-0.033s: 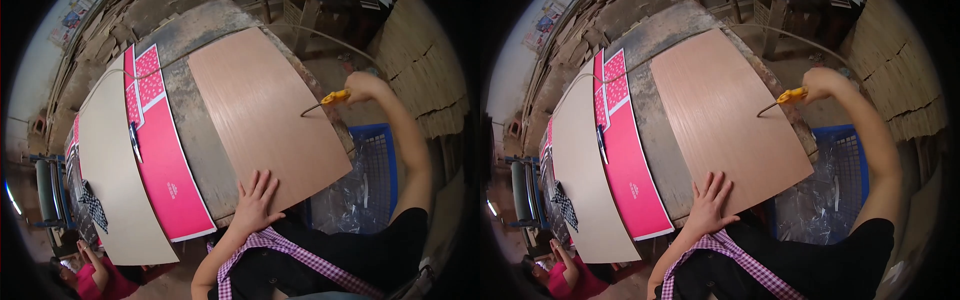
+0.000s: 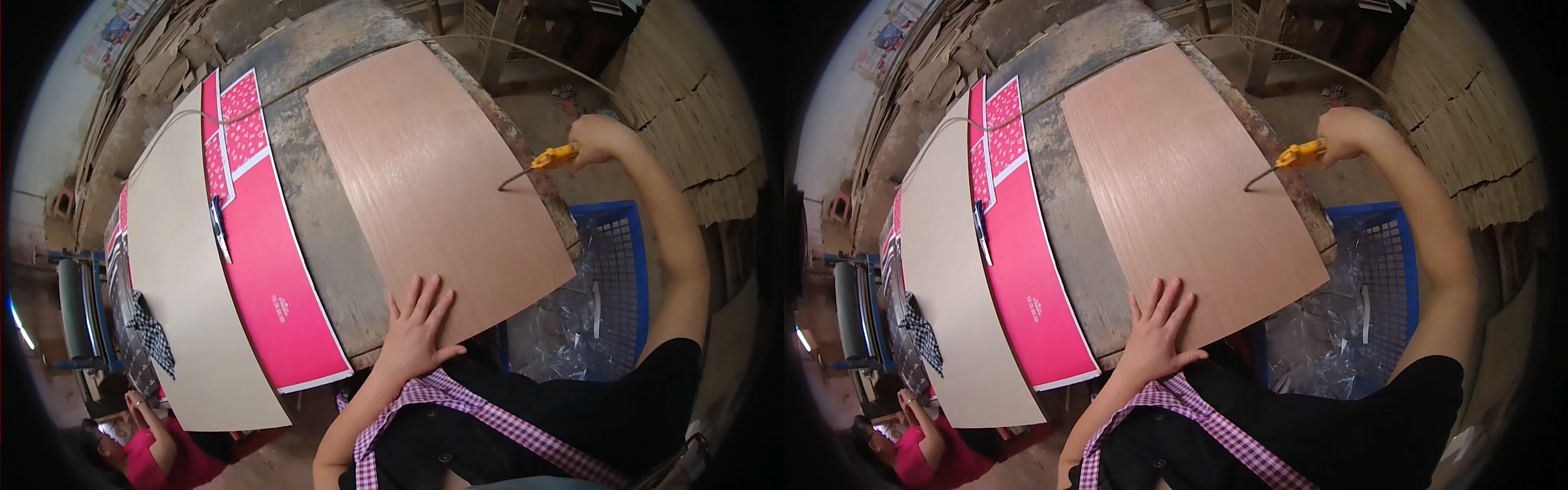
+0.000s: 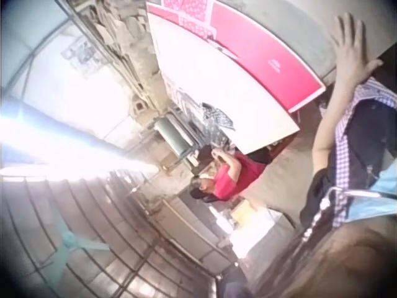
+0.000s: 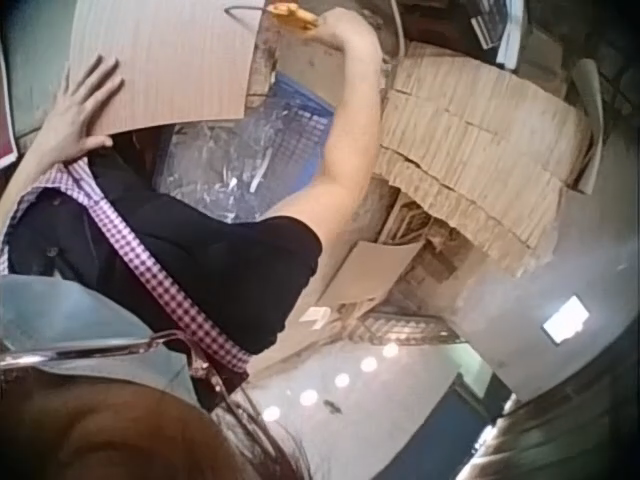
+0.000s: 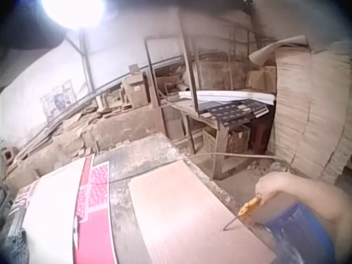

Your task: Apply printed decorative film onto wooden panels by smoothing it with a cloth.

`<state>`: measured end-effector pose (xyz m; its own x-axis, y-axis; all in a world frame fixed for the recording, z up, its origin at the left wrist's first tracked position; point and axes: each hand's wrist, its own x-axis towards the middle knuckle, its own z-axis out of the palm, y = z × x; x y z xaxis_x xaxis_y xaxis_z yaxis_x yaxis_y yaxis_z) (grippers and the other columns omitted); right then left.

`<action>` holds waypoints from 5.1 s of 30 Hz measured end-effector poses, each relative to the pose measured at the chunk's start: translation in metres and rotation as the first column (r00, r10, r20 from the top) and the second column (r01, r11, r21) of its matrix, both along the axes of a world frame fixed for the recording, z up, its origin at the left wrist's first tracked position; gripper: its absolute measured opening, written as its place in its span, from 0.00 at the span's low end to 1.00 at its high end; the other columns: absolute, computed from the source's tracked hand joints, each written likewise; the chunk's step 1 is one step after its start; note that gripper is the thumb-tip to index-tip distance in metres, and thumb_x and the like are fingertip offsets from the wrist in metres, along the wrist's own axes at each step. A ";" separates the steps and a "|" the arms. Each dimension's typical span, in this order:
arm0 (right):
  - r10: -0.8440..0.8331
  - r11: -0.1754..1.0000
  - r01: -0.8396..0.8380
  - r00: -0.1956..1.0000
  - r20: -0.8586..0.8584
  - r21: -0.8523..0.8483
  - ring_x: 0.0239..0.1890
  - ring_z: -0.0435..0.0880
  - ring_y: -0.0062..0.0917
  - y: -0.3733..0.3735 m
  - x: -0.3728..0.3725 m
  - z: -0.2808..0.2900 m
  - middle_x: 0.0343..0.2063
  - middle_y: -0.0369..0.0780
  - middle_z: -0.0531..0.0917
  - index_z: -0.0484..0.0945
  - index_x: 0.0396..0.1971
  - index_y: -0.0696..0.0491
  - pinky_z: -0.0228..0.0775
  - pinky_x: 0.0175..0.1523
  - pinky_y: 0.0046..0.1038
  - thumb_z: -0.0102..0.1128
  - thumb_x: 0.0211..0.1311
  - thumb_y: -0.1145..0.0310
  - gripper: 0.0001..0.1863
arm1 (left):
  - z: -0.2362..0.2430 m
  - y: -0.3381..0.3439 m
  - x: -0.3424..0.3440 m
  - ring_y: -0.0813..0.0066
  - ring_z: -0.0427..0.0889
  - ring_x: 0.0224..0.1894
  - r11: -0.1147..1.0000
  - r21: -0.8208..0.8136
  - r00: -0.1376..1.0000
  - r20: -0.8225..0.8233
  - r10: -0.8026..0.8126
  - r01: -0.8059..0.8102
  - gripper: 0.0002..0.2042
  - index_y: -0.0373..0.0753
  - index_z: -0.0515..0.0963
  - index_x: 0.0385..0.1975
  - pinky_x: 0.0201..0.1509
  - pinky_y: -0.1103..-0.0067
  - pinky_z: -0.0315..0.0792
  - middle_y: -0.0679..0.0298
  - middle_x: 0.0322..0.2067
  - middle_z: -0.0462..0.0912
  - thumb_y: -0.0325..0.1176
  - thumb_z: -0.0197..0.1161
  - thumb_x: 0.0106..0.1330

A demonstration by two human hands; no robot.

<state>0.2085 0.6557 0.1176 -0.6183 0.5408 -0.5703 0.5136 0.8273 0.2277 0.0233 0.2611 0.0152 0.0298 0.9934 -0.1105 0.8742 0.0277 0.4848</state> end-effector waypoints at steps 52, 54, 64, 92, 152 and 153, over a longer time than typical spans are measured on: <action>0.230 0.876 -0.201 0.973 0.013 -0.438 0.35 0.81 0.40 -0.163 -0.050 0.007 0.28 0.45 0.82 0.82 0.31 0.50 0.73 0.40 0.38 0.59 0.49 0.60 0.12 | -0.012 -0.057 -0.017 0.71 0.70 0.23 0.818 -0.401 0.660 0.487 0.572 -0.413 0.15 0.32 0.71 0.25 0.30 0.76 0.68 0.61 0.19 0.72 0.38 0.65 0.58; 0.243 0.863 -0.250 0.967 -0.073 -0.439 0.35 0.81 0.40 -0.170 -0.067 0.001 0.27 0.46 0.82 0.82 0.30 0.50 0.73 0.40 0.38 0.59 0.49 0.60 0.12 | -0.024 -0.067 -0.018 0.77 0.69 0.24 0.790 -0.457 0.428 0.669 0.608 -0.408 0.14 0.33 0.70 0.23 0.30 0.79 0.67 0.68 0.20 0.71 0.37 0.64 0.59; -0.045 0.998 0.063 0.854 -0.519 0.016 0.33 0.82 0.40 -0.059 -0.186 -0.051 0.30 0.48 0.83 0.82 0.29 0.56 0.73 0.40 0.37 0.61 0.52 0.55 0.18 | -0.017 -0.125 -0.006 0.80 0.78 0.32 0.776 -0.613 -0.198 0.787 0.585 -0.146 0.12 0.33 0.71 0.46 0.40 0.83 0.74 0.66 0.33 0.79 0.26 0.59 0.63; 0.235 0.971 -0.160 0.528 -0.816 0.176 0.54 0.69 0.46 0.045 -0.143 -0.172 0.52 0.52 0.70 0.68 0.51 0.61 0.62 0.57 0.37 0.60 0.55 0.57 0.29 | 0.110 -0.254 -0.039 0.76 0.75 0.48 0.662 0.025 0.139 0.983 0.120 -0.749 0.20 0.29 0.67 0.55 0.52 0.79 0.69 0.60 0.46 0.77 0.33 0.54 0.66; -0.671 -0.096 0.065 0.733 0.113 -0.993 0.39 0.80 0.29 -0.547 -0.160 -0.206 0.41 0.45 0.80 0.71 0.51 0.62 0.71 0.44 0.32 0.49 0.67 0.56 0.24 | -0.123 -0.549 0.039 0.78 0.73 0.24 -0.132 -0.303 -0.308 0.663 0.683 -0.944 0.14 0.31 0.72 0.34 0.27 0.78 0.72 0.62 0.25 0.76 0.37 0.48 0.70; -0.675 -0.090 0.109 0.724 0.141 -0.990 0.41 0.80 0.30 -0.543 -0.158 -0.205 0.41 0.47 0.80 0.71 0.49 0.65 0.70 0.46 0.33 0.50 0.66 0.58 0.24 | -0.108 -0.526 0.044 0.77 0.74 0.23 -0.104 -0.374 -0.343 0.660 0.668 -0.922 0.14 0.31 0.72 0.34 0.27 0.77 0.72 0.62 0.26 0.77 0.37 0.48 0.70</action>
<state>0.0508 0.1124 -0.0869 -0.7771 -0.0488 -0.6275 0.6172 -0.2546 -0.7445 0.0673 -0.2651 -0.0924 -0.9059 -0.0021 -0.4234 -0.4131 0.2236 0.8828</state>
